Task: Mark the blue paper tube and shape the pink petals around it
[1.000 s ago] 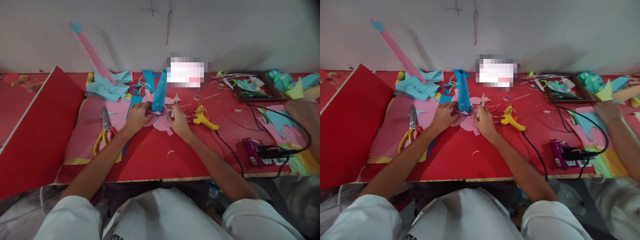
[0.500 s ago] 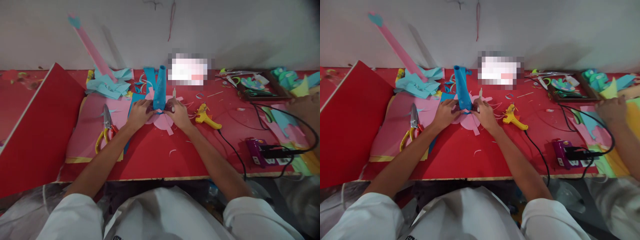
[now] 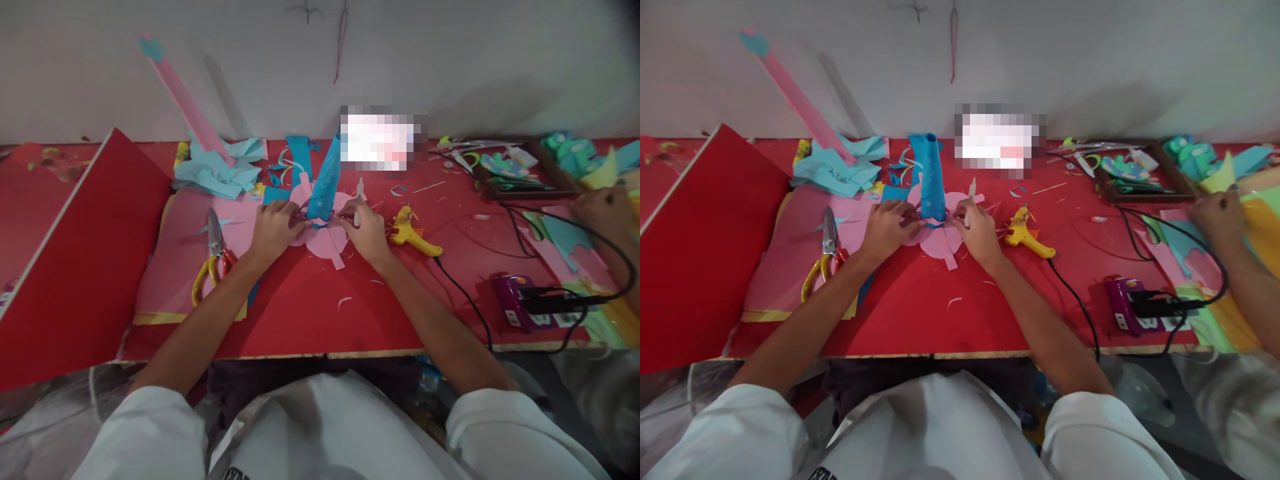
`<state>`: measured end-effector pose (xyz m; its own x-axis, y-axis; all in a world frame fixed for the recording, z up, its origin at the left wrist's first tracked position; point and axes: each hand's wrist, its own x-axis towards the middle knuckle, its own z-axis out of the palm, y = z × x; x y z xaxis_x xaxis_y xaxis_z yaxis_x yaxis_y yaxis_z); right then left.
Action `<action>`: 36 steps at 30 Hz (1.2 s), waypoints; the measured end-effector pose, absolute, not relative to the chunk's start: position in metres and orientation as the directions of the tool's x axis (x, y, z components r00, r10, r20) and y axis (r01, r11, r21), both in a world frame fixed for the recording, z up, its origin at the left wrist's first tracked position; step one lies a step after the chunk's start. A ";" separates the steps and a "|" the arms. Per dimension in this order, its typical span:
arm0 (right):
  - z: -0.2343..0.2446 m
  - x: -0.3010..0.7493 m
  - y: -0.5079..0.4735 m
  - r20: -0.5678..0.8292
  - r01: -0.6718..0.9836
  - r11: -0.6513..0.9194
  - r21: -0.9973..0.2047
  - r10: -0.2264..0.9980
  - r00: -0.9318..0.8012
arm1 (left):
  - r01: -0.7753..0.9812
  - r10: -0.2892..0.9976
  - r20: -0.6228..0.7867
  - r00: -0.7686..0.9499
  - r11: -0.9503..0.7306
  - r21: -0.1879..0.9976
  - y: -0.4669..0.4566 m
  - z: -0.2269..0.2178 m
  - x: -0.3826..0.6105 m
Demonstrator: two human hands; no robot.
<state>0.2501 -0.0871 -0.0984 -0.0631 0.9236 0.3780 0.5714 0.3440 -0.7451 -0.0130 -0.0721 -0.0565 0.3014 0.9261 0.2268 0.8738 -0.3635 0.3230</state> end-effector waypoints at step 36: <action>-0.103 0.244 -0.084 0.424 0.619 0.370 -0.693 0.903 -0.065 | 0.843 0.884 0.232 0.406 -0.460 0.278 -0.071 -0.061 -0.004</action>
<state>0.2445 -0.0837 -0.1027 -0.0650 0.9031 0.4244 0.6189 0.3701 -0.6928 -0.0039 -0.0713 -0.0606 0.4056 0.8841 0.2322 0.8433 -0.4599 0.2782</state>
